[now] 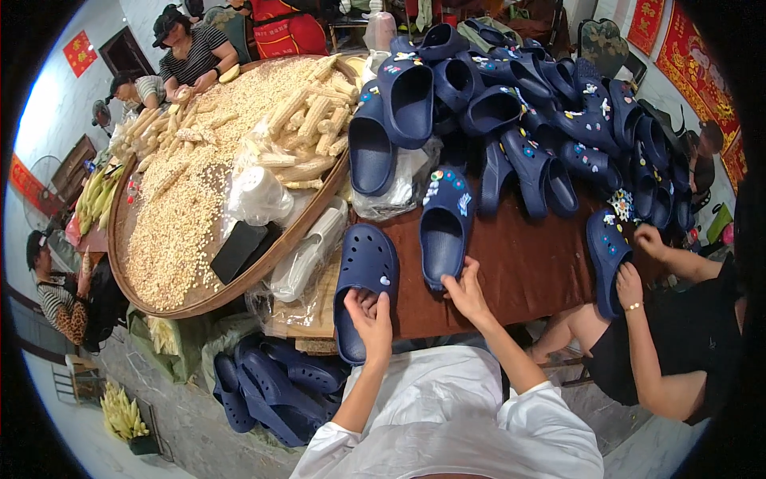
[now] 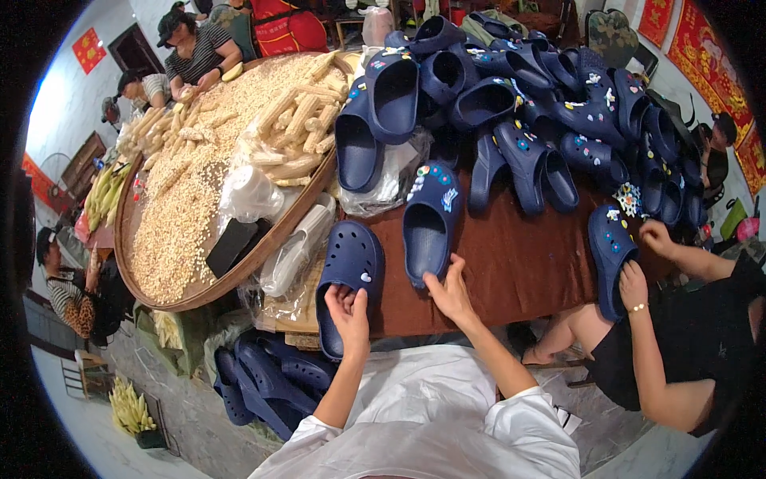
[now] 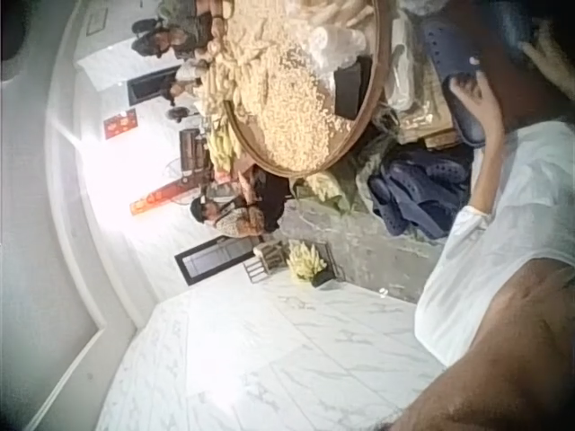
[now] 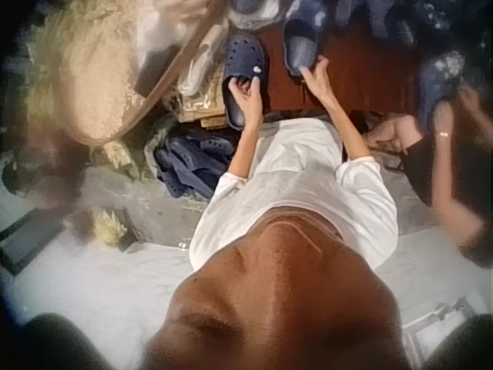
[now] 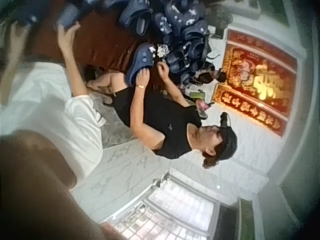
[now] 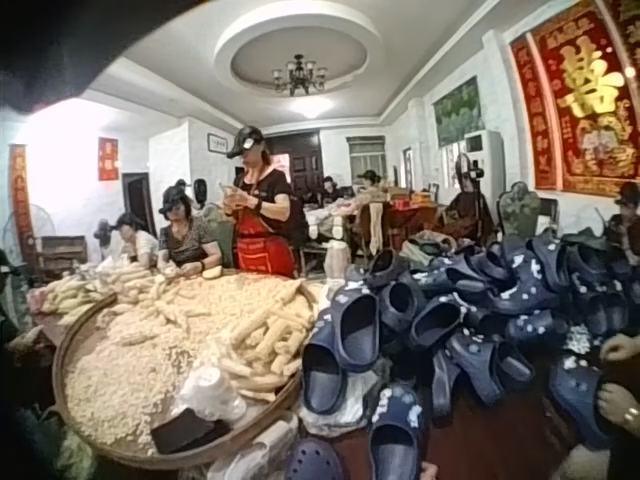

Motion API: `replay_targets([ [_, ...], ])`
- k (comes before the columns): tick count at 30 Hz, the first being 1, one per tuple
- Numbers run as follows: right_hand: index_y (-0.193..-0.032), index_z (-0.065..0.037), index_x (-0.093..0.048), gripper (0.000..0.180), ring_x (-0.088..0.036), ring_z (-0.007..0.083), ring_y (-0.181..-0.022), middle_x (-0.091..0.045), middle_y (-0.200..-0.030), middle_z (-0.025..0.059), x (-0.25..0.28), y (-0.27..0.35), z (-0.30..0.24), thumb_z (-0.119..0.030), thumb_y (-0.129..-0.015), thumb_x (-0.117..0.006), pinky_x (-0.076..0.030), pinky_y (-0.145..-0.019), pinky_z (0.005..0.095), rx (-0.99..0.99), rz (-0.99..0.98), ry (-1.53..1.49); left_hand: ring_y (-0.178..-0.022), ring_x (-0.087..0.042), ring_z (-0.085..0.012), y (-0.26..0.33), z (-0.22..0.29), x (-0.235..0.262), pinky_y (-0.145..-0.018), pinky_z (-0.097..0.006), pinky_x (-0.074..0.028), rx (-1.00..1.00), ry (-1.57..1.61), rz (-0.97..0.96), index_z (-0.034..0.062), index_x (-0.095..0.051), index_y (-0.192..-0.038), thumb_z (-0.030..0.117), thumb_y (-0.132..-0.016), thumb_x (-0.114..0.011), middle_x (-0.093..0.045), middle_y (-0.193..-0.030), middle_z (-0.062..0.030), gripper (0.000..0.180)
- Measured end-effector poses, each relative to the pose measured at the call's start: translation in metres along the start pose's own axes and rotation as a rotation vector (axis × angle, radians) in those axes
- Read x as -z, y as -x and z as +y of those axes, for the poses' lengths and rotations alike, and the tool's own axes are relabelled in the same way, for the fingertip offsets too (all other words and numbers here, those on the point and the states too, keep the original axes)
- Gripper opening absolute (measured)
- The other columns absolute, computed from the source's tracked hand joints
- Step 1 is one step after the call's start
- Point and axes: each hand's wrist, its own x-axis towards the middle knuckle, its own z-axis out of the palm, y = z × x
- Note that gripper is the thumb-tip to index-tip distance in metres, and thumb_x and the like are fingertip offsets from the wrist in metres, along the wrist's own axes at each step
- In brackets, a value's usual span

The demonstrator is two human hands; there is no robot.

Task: Attaching decorative charms to blue clog-style shoes.

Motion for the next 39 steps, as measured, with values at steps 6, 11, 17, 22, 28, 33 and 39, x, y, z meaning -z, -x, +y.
replay_targets([
  [6,-0.137,0.008,-0.019,0.066,-0.062,0.0148,-0.075,-0.058,-0.1,0.0147,0.016,0.078,-0.019,-0.023,-0.097,-0.062,-0.056,-0.068,0.0288,-0.213,-0.262,0.03,-0.131,-0.042,-0.0255,0.05,0.011,-0.003,-0.106,-0.037,-0.039,-0.601,-0.472,0.0,-0.0008,-0.042,-0.137,-0.003,-0.086,-0.06,-0.038,-0.142,-0.0174,0.055],
  [11,-0.132,0.007,-0.032,0.055,-0.062,0.013,-0.077,-0.06,-0.09,0.0078,0.036,0.114,-0.036,-0.024,-0.097,-0.062,-0.051,-0.071,0.0272,-0.184,-0.417,0.301,-0.115,-0.056,-0.0302,0.016,0.023,-0.03,-0.096,-0.036,-0.047,-0.482,-0.394,-0.323,-0.0001,-0.056,-0.126,-0.002,-0.088,-0.06,-0.057,-0.121,-0.0174,0.038],
  [17,-0.119,-0.001,-0.053,0.029,-0.067,0.021,-0.078,-0.066,-0.094,0.0141,0.051,0.089,-0.045,-0.024,-0.101,-0.056,-0.053,-0.074,0.0354,-0.059,-0.209,0.192,-0.119,-0.057,-0.0266,-0.016,-0.008,-0.038,-0.102,-0.036,-0.045,-0.185,-0.233,-0.388,-0.0004,-0.05,-0.136,0.004,-0.094,-0.059,-0.054,-0.128,-0.0169,0.043],
  [22,-0.126,0.002,-0.047,0.055,-0.066,0.0236,-0.077,-0.064,-0.094,0.0147,0.028,0.028,-0.04,-0.041,-0.096,-0.063,-0.052,-0.074,0.0361,-0.041,0.044,0.282,-0.131,-0.049,-0.0282,-0.036,-0.033,-0.057,-0.109,-0.037,-0.04,0.006,-0.284,-0.404,-0.0021,-0.044,-0.142,0.015,-0.096,-0.062,-0.048,-0.139,-0.0207,0.053],
  [28,-0.127,0.005,-0.045,0.062,-0.063,0.0316,-0.082,-0.06,-0.091,0.0193,0.019,0.013,-0.02,-0.046,-0.096,-0.061,-0.05,-0.079,0.0417,-0.02,0.06,0.334,-0.118,-0.054,-0.0315,-0.059,-0.045,-0.069,-0.101,-0.039,-0.043,-0.013,-0.473,-0.384,-0.0009,-0.046,-0.14,0.036,-0.083,-0.078,-0.051,-0.127,-0.021,0.075],
  [33,-0.124,0.005,-0.046,0.041,-0.061,0.048,-0.096,-0.06,-0.107,0.0309,0.028,0.029,-0.037,-0.028,-0.1,-0.051,-0.049,-0.085,0.0517,0.175,0.045,0.551,-0.112,-0.056,-0.0365,-0.054,-0.041,-0.064,-0.096,-0.043,-0.047,-0.149,-0.602,-0.458,0.0032,-0.048,-0.136,0.041,-0.078,-0.08,-0.054,-0.119,-0.0235,0.076],
  [39,-0.116,0.003,-0.047,0.027,-0.06,0.0505,-0.1,-0.061,-0.11,0.0319,0.027,0.04,-0.058,-0.019,-0.101,-0.047,-0.048,-0.085,0.0537,0.135,-0.016,0.589,-0.103,-0.061,-0.042,-0.055,-0.006,-0.064,-0.089,-0.045,-0.051,-0.198,-0.839,-0.53,-0.0011,-0.048,-0.128,0.049,-0.074,-0.081,-0.057,-0.115,-0.0282,0.081],
])
